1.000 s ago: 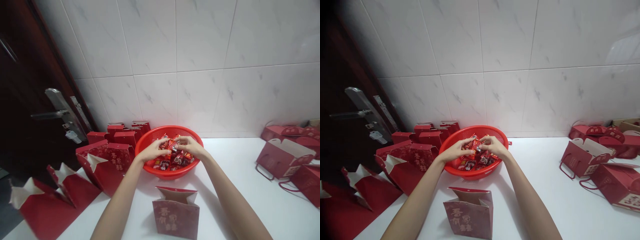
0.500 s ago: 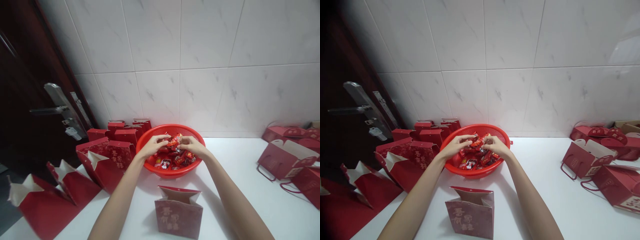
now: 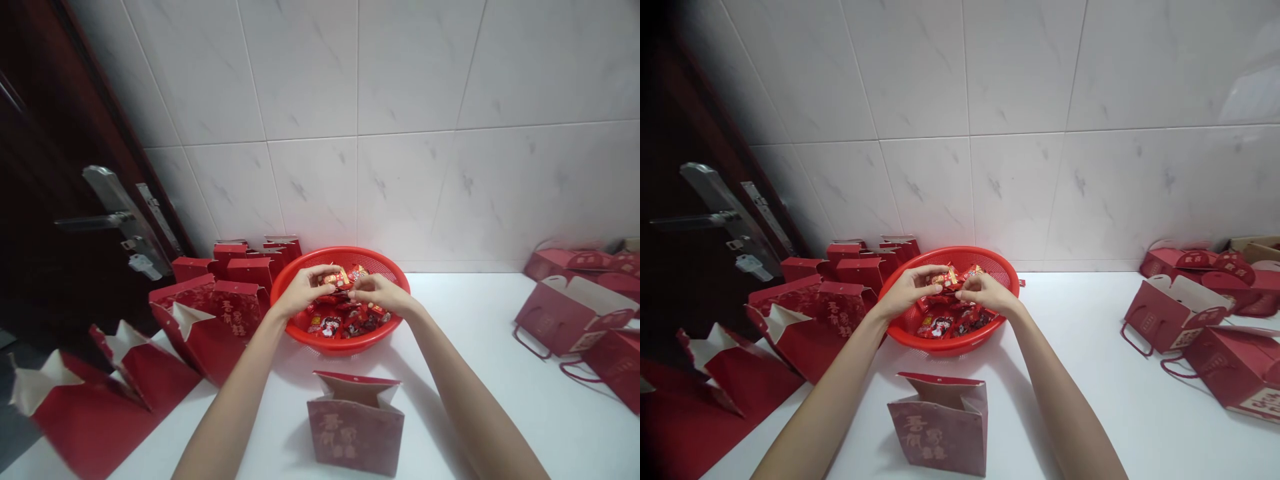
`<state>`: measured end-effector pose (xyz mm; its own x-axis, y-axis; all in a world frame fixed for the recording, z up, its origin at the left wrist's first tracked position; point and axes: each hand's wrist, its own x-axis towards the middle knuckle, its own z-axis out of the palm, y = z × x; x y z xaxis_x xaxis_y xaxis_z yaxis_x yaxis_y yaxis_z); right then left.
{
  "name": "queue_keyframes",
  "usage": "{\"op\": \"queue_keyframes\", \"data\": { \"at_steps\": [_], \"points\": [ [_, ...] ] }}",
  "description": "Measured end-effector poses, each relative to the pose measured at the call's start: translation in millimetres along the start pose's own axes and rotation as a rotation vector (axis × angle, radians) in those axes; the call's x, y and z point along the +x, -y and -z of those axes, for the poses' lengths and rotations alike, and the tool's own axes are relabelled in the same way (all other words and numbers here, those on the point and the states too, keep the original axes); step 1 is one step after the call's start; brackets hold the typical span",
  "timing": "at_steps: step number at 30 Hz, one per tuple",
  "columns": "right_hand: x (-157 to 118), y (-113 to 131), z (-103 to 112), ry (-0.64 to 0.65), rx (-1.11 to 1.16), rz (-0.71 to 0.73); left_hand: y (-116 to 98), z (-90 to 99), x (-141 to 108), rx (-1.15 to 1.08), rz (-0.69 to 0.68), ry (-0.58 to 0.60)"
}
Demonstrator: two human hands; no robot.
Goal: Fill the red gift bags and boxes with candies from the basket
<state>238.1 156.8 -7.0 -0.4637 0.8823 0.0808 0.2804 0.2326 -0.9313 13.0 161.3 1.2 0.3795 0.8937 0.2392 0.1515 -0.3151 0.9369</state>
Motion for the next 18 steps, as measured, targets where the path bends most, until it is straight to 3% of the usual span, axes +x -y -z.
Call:
{"op": "queue_keyframes", "data": {
  "at_steps": [5,11,15,18],
  "points": [
    [-2.2,5.7,-0.9,0.013,0.058,0.044,5.2,-2.6,0.3,-0.047,0.002,0.08],
    [-0.6,4.1,-0.5,0.064,0.191,0.119,5.3,-8.4,0.2,0.062,0.0,0.209],
    [0.3,2.2,0.8,-0.04,0.236,0.1,7.5,-8.9,1.1,0.384,0.035,0.213],
    [0.5,1.7,1.1,-0.12,0.286,0.078,8.8,-7.9,-0.3,0.672,0.207,0.297]
  ]
}}
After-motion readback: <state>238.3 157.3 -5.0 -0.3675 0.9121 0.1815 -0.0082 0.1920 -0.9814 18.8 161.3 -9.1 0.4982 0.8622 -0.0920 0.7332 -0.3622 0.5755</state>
